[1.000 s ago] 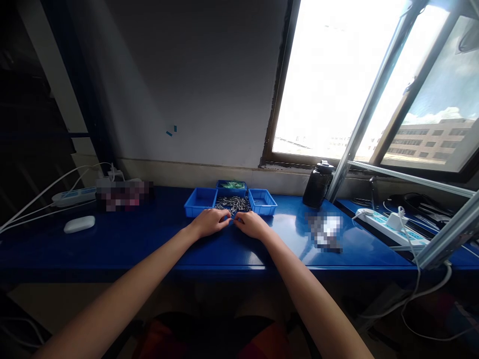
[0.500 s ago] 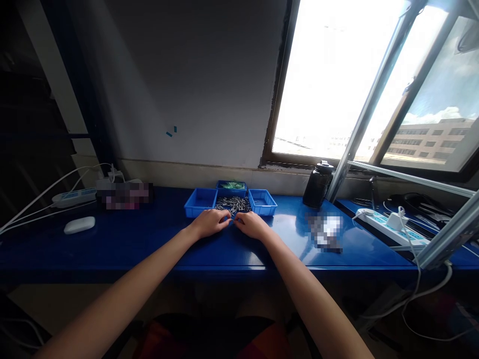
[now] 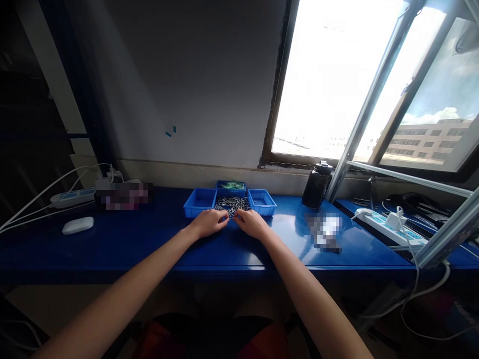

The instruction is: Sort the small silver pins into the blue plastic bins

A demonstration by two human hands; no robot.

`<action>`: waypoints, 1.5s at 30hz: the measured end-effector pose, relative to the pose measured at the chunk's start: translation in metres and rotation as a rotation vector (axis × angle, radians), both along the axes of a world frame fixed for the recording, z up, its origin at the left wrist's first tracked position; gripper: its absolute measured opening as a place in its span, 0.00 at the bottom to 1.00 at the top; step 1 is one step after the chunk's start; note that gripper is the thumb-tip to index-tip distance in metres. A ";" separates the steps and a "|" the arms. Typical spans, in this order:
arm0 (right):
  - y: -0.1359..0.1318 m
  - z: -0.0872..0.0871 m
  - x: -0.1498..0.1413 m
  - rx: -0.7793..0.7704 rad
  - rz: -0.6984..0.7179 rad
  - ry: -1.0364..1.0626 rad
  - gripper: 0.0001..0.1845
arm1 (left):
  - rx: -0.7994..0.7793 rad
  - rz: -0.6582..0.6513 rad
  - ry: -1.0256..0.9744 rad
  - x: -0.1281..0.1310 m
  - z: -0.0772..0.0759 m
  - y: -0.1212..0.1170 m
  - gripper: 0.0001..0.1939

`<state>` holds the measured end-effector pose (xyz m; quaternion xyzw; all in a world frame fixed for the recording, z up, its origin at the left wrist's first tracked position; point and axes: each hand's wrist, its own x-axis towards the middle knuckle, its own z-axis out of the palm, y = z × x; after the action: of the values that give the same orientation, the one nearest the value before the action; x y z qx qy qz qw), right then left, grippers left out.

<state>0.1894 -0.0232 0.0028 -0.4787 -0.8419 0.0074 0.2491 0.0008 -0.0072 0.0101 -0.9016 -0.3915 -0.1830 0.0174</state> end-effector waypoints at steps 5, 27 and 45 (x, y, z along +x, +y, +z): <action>-0.006 0.003 -0.005 0.035 0.054 0.048 0.11 | -0.077 -0.032 -0.039 0.002 0.000 -0.001 0.15; 0.005 -0.006 -0.002 -0.082 0.034 0.042 0.08 | -0.165 -0.136 -0.225 0.005 0.000 -0.002 0.15; 0.000 0.001 0.000 0.066 0.026 0.051 0.12 | -0.076 -0.005 -0.079 0.000 0.002 -0.001 0.14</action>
<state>0.1896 -0.0229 0.0035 -0.4591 -0.8412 -0.0049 0.2858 0.0010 -0.0078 0.0121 -0.8947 -0.3963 -0.2033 -0.0330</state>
